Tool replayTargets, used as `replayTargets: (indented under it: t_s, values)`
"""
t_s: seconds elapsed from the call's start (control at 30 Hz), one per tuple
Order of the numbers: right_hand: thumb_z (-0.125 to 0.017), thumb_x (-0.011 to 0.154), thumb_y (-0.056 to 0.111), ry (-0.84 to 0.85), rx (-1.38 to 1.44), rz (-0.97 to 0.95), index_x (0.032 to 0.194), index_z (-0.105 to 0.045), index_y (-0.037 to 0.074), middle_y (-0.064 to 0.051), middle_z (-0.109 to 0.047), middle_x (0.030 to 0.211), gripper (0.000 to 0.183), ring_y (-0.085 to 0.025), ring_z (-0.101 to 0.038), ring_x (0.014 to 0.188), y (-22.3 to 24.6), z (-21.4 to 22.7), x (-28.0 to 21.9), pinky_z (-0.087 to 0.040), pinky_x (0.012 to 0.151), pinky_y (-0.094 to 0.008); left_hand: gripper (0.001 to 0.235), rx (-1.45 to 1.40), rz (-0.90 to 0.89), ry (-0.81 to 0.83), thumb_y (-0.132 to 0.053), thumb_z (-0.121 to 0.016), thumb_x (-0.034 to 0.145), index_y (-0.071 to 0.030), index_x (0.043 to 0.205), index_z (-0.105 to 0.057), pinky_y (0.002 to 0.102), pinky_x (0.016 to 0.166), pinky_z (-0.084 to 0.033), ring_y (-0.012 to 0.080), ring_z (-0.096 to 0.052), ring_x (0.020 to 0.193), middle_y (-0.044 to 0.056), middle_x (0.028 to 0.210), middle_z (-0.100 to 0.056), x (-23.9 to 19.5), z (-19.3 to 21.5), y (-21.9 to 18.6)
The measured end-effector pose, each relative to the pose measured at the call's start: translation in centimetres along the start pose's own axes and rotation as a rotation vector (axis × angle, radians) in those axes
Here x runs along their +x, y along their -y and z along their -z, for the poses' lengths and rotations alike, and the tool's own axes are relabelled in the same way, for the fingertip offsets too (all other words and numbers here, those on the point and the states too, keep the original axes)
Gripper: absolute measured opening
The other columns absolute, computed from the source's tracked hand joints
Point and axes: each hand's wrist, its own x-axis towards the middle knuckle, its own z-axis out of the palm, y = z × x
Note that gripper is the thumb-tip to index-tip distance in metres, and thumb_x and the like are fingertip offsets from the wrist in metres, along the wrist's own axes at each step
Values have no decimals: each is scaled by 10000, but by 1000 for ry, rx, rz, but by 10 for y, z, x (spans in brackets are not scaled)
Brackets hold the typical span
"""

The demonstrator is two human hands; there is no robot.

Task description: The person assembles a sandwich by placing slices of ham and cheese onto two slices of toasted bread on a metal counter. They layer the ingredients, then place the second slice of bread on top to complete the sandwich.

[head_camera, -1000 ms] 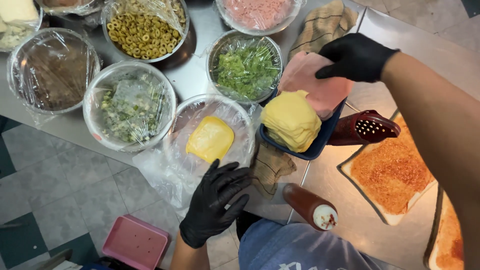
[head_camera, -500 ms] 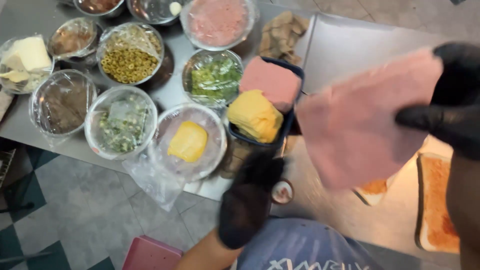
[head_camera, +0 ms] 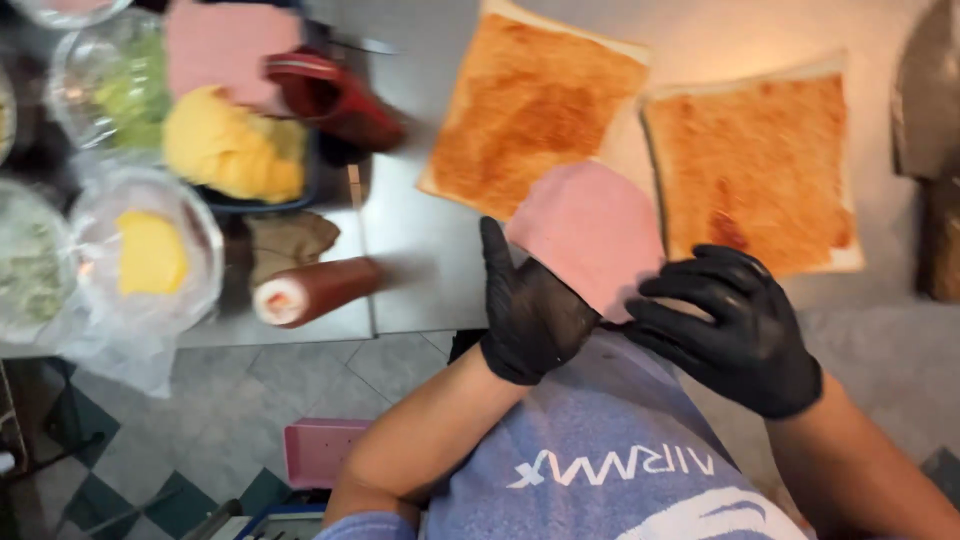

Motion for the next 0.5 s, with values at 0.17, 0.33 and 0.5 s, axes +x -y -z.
replayTargets:
  t_s: [0.17, 0.33, 0.5]
  values:
    - [-754, 972, 155, -44, -58, 77, 1180, -728, 198, -63, -710, 1162, 214, -332, -686, 1042, -35, 6, -39, -563, 943, -542, 1029, 52, 1, -27, -741, -503, 896, -124, 1664, -206, 426, 1310, -94, 228, -173, 1588, 107, 1707, -204, 21, 11, 42]
    - [-633, 1007, 142, 26, 80, 63, 1164, -751, 237, -23, -715, 1141, 218, -330, -669, 956, -55, 10, -46, -536, 882, -509, 956, 273, -34, -84, -661, -491, 910, -111, 1656, -256, 461, 1275, -226, 265, -296, 1539, 126, 1672, -306, 18, 11, 52]
    - [-760, 941, 237, 62, 108, 36, 1125, -754, 236, -33, -726, 1116, 184, -292, -697, 1009, -58, 1, -50, -506, 811, -454, 948, 356, -10, -111, -607, -495, 895, -92, 1658, -271, 471, 1270, -279, 289, -357, 1506, 147, 1649, -354, 26, 2, 58]
